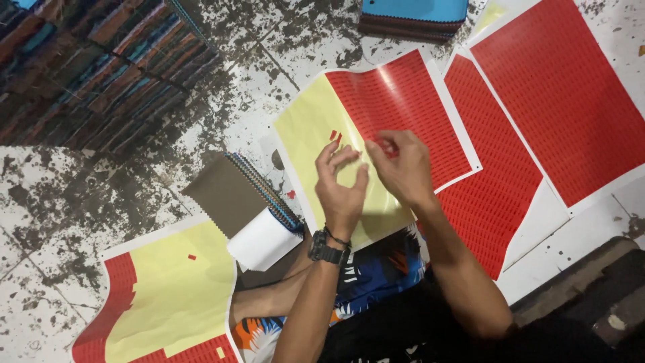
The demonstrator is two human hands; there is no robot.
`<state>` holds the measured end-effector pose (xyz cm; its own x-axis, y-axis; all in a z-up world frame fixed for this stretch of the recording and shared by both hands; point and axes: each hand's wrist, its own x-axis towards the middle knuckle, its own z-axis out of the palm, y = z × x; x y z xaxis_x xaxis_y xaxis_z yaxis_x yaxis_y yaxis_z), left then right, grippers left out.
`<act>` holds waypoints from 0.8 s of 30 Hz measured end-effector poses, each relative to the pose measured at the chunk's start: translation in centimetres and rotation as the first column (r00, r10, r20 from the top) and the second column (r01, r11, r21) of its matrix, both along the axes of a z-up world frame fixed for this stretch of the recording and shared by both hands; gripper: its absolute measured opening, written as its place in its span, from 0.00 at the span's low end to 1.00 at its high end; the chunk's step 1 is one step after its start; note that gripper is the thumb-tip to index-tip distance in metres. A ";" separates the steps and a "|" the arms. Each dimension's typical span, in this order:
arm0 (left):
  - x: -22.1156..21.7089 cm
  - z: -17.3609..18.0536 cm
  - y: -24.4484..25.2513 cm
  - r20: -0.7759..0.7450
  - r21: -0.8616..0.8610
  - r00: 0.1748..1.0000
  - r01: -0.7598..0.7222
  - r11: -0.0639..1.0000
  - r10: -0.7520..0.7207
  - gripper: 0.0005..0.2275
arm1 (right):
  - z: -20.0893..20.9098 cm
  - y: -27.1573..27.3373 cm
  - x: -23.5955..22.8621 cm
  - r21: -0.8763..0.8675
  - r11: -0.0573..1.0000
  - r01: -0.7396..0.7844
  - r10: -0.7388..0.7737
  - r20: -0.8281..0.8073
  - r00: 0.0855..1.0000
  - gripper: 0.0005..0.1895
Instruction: The person is manually assembling color swatch books by peeling individual colored squares from a backing sheet and sticking them onto a template.
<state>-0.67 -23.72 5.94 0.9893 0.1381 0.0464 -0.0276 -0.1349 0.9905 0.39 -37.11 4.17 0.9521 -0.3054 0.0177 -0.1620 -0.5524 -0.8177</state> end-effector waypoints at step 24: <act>-0.6 -2.3 -0.2 0.067 0.219 0.982 0.157 0.963 -0.176 0.34 | -0.5 1.3 -0.2 0.011 0.980 0.196 -0.196 -0.030 0.980 0.10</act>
